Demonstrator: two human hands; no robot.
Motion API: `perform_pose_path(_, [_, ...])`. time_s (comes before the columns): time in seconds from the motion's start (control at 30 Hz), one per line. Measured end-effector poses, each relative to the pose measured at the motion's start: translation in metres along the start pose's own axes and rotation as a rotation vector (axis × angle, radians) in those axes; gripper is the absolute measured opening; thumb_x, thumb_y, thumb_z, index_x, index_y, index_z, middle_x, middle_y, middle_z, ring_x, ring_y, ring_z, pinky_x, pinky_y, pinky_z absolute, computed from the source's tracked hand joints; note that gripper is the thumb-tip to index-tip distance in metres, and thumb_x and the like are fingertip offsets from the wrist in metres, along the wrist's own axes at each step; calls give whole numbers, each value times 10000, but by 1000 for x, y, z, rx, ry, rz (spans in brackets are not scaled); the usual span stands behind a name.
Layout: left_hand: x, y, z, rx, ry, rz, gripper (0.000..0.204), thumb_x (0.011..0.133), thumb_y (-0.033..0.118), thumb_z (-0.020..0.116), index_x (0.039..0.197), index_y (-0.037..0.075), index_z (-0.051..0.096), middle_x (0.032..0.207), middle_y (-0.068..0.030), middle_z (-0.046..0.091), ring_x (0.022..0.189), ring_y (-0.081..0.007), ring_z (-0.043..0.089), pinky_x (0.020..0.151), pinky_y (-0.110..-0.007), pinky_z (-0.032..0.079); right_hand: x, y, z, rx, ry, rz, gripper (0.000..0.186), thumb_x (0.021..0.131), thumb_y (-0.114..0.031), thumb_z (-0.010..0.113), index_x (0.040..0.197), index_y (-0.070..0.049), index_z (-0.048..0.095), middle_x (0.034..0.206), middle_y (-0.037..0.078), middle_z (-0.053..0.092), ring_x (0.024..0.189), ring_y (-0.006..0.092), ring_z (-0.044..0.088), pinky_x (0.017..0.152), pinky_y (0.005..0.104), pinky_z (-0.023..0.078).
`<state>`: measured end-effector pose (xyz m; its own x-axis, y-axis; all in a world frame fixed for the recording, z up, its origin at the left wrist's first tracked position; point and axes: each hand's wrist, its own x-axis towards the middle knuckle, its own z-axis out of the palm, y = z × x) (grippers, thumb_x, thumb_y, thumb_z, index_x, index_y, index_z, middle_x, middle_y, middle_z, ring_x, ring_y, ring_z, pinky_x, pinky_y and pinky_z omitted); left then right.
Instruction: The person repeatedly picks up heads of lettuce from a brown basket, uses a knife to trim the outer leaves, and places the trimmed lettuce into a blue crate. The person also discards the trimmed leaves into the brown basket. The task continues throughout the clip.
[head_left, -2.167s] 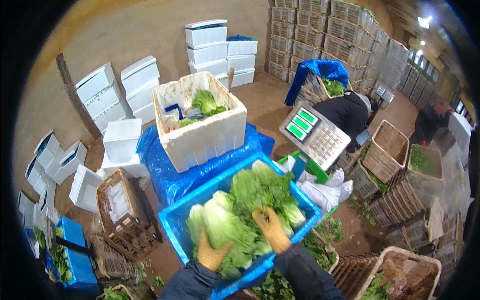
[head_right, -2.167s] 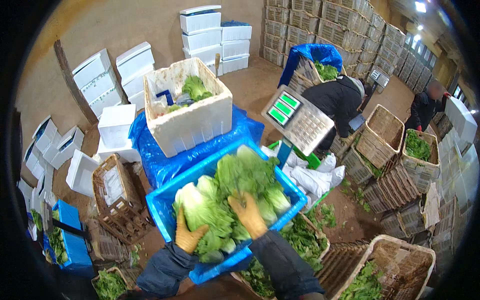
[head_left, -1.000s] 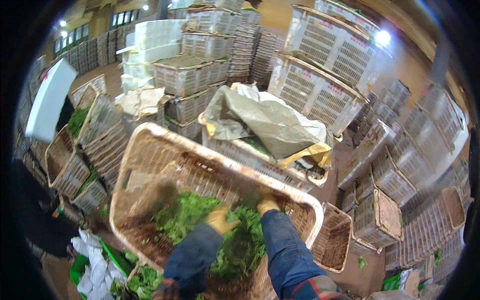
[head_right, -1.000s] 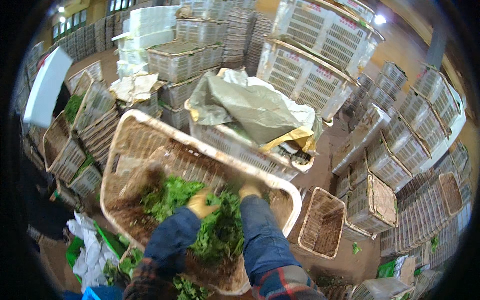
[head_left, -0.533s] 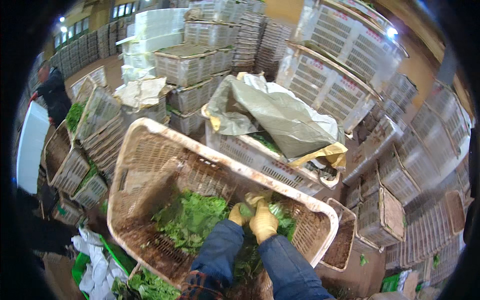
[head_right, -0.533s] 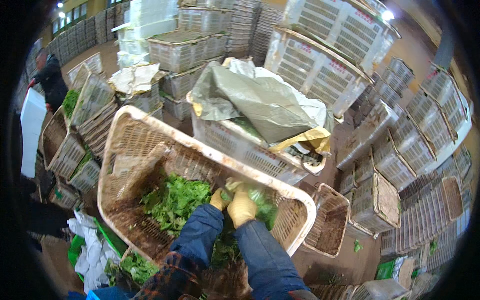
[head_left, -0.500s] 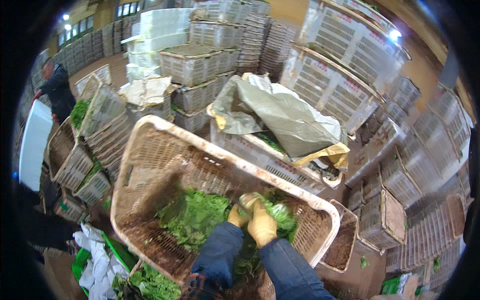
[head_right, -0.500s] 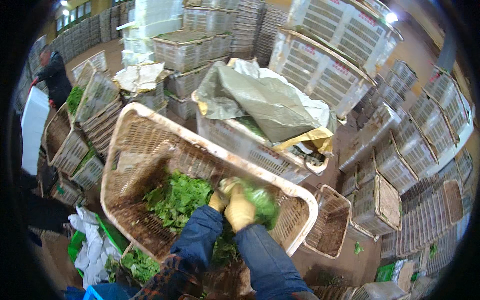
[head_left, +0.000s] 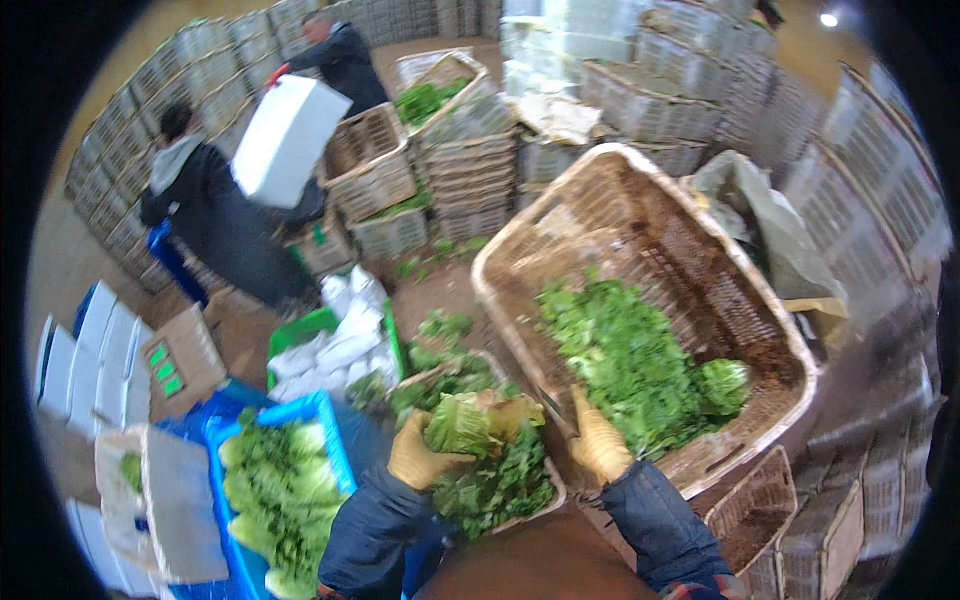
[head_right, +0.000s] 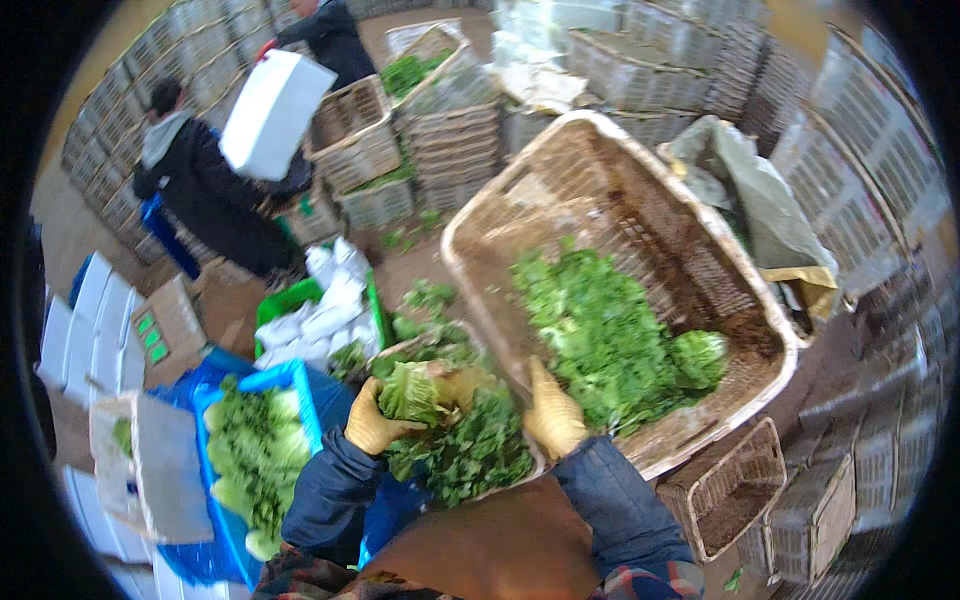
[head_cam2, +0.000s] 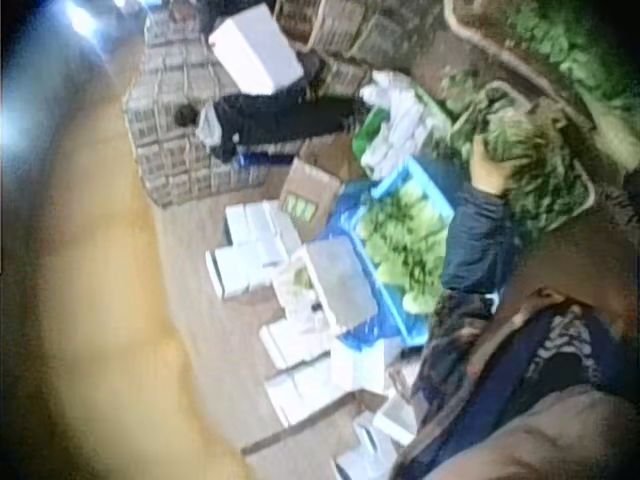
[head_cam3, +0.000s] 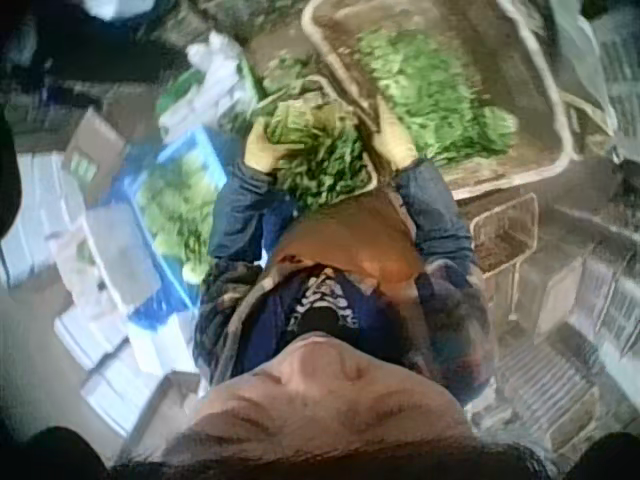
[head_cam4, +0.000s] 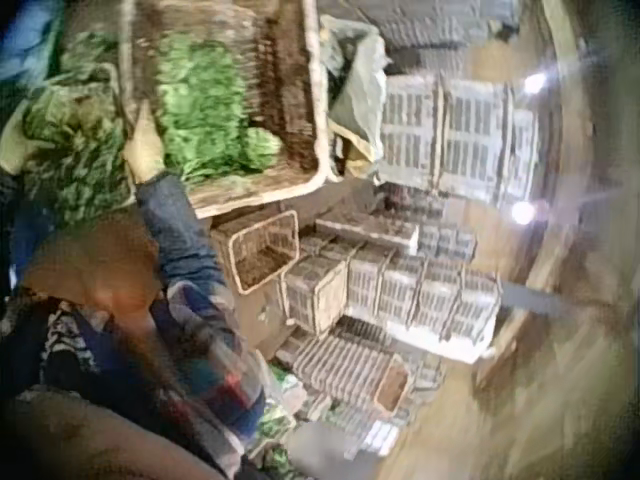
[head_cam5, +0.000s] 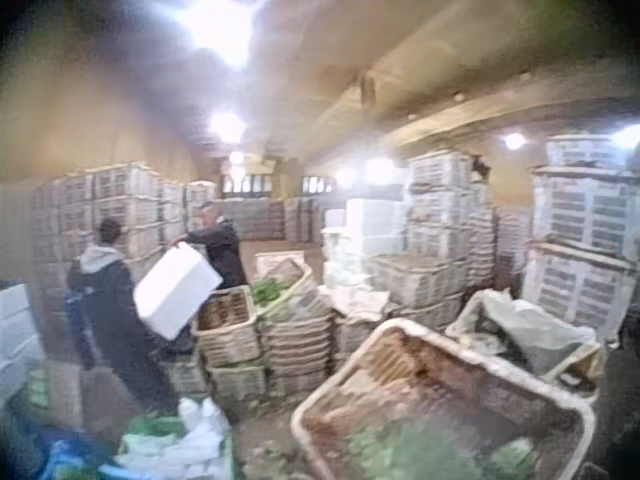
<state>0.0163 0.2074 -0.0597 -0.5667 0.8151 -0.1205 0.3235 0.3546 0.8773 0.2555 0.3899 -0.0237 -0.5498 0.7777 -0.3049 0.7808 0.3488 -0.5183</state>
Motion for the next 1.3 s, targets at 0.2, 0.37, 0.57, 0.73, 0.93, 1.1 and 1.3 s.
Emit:
perform_pose_path(0.2, [-108,-39,-64,131,113,-111,758,544,283,1035,1065,22,550,979,-108,667,895,-216,655,834,-343,554,-52,-65,53,-143,-265,-451,947,759,-16,689,1602,-64,261,1260,254,641,1068,424,675,875,483,565])
perform_pose_path(0.37, [-151,-31,-70,151,92,-155,776,561,277,1030,1130,8,574,1049,-149,705,962,-240,691,872,-355,566,-78,-113,65,-275,-274,-611,711,856,-57,655,1492,19,347,1061,231,707,883,384,734,725,475,599])
perform_pose_path(0.57, [-174,-27,-49,21,12,-193,811,551,219,1031,1170,-9,559,1106,-150,697,1024,-230,679,921,-372,557,-85,-108,62,-268,-305,-661,675,875,-86,637,1484,18,365,1073,236,706,885,387,731,731,479,594])
perform_pose_path(0.73, [-184,-23,-46,-30,-97,-9,815,549,184,1031,1176,-13,549,1151,-164,683,1095,-224,661,965,-365,533,-52,-66,38,-385,-431,-216,792,841,-155,719,1523,13,353,1016,258,708,928,404,719,778,495,589])
perform_pose_path(0.93, [-116,15,-30,234,-23,-154,850,582,427,1000,1176,15,554,1033,-219,703,968,-324,711,891,-386,561,-24,-36,51,374,-366,-640,599,962,-284,721,1478,-65,512,1401,206,621,1303,339,590,1030,452,512])
perform_pose_path(1.1, [-50,51,-49,-234,-211,95,1030,757,321,923,1572,68,347,1394,-217,595,1286,-319,584,1078,-414,479,-1,-9,73,1435,-381,-108,574,1070,-492,523,1399,-24,584,1283,100,668,1127,173,632,945,320,528])
perform_pose_path(1.3, [-72,3,-19,80,-220,44,1112,677,13,716,1644,6,166,1677,-186,273,1554,-339,265,1255,-428,238,20,20,85,1797,-240,80,499,1076,-433,516,1416,-73,573,1299,76,661,1178,200,624,1003,382,527])
